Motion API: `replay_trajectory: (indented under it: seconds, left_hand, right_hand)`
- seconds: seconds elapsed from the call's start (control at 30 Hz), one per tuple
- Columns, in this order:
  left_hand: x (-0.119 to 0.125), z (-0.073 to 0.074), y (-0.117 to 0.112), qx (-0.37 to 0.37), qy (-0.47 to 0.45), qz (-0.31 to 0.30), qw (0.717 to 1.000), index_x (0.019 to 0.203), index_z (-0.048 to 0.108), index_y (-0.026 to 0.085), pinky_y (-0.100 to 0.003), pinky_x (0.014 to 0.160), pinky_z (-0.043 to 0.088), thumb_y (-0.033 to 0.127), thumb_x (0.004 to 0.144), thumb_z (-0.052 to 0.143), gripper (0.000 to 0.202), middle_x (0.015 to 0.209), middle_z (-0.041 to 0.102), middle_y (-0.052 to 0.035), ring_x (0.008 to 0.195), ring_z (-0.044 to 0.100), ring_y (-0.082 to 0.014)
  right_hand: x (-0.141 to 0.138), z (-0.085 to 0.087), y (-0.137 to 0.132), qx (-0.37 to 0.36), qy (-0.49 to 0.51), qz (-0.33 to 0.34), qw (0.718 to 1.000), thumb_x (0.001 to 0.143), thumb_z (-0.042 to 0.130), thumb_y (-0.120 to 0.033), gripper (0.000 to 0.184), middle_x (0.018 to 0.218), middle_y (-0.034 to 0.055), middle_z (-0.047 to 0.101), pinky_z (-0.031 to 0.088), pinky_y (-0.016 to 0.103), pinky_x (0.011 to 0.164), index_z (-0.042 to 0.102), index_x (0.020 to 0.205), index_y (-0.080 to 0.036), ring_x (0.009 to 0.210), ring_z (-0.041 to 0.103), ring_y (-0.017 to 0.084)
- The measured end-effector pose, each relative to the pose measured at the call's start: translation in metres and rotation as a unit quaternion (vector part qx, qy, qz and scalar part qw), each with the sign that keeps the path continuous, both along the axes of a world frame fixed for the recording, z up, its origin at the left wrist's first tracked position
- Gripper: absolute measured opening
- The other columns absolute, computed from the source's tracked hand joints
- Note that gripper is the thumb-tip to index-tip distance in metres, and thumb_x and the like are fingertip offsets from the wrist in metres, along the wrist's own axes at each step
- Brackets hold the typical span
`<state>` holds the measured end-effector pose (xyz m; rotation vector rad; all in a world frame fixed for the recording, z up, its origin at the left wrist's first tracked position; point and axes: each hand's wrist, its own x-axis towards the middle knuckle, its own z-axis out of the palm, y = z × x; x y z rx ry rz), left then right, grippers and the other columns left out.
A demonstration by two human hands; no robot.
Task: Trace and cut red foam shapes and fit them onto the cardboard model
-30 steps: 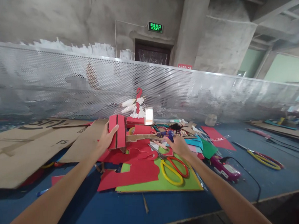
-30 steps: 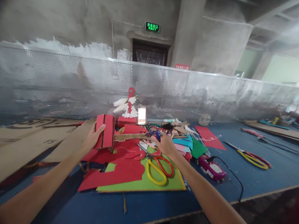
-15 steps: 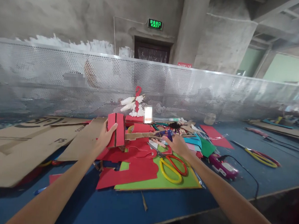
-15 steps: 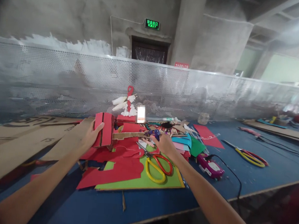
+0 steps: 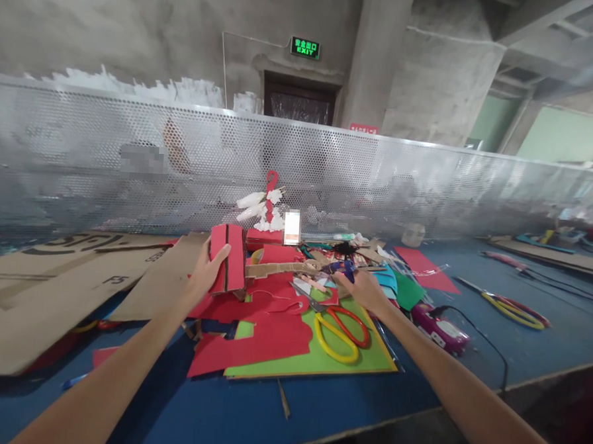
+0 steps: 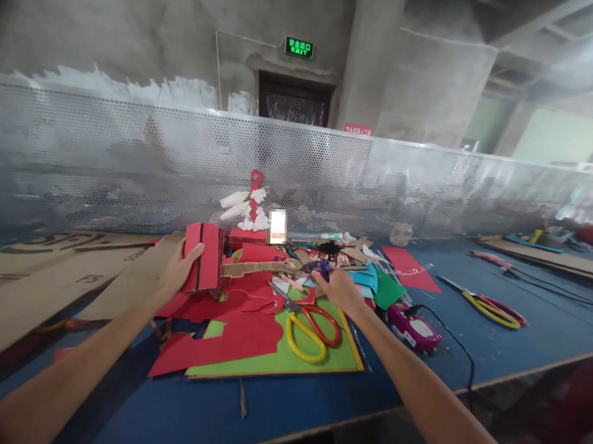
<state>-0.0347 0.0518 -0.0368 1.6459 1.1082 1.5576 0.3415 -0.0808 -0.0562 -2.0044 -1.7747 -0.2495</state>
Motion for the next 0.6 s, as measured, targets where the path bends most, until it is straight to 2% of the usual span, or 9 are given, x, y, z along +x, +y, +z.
replay_trajectory:
  seconds: [0.17, 0.33, 0.5, 0.6]
  left_hand:
    - [-0.001, -0.003, 0.005, -0.005, -0.008, -0.009, 1.000, 0.134, 0.052, 0.022, -0.043, 0.113, 0.041, 0.056, 0.087, 0.061, 0.059, 0.137, 0.060, -0.0115, 0.129, 0.055, -0.0282]
    - [-0.002, -0.006, 0.008, 0.004, -0.014, -0.013, 1.000, 0.132, 0.054, 0.022, -0.045, 0.112, 0.042, 0.055, 0.087, 0.062, 0.057, 0.136, 0.061, -0.0112, 0.129, 0.056, -0.0285]
    - [-0.002, -0.006, 0.008, 0.008, -0.006, -0.004, 1.000, 0.131, 0.055, 0.024, -0.044, 0.115, 0.039, 0.055, 0.087, 0.063, 0.055, 0.136, 0.062, -0.0090, 0.131, 0.055, -0.0282]
    - [-0.002, -0.006, 0.008, 0.007, -0.011, -0.005, 1.000, 0.131, 0.055, 0.024, -0.044, 0.114, 0.040, 0.056, 0.087, 0.063, 0.055, 0.135, 0.063, -0.0089, 0.130, 0.055, -0.0282]
  right_hand:
    - [-0.005, -0.001, 0.005, 0.001, -0.004, 0.024, 1.000, 0.100, 0.040, -0.058, 0.056, 0.073, 0.0102, 0.073, 0.042, 0.028, 0.067, 0.068, 0.075, -0.017, 0.072, 0.068, 0.024]
    - [0.006, -0.005, 0.003, -0.009, -0.002, 0.002, 1.000, 0.100, 0.037, -0.060, 0.062, 0.068, 0.0124, 0.071, 0.039, 0.029, 0.061, 0.068, 0.070, -0.016, 0.066, 0.067, 0.025]
    - [0.004, -0.003, 0.006, 0.000, 0.002, 0.001, 1.000, 0.101, 0.038, -0.058, 0.058, 0.077, 0.0130, 0.074, 0.040, 0.029, 0.066, 0.070, 0.076, -0.016, 0.074, 0.069, 0.025]
    - [0.001, -0.002, 0.005, -0.001, 0.007, 0.008, 1.000, 0.100, 0.041, -0.058, 0.056, 0.074, 0.0118, 0.073, 0.041, 0.029, 0.066, 0.069, 0.074, -0.017, 0.073, 0.069, 0.025]
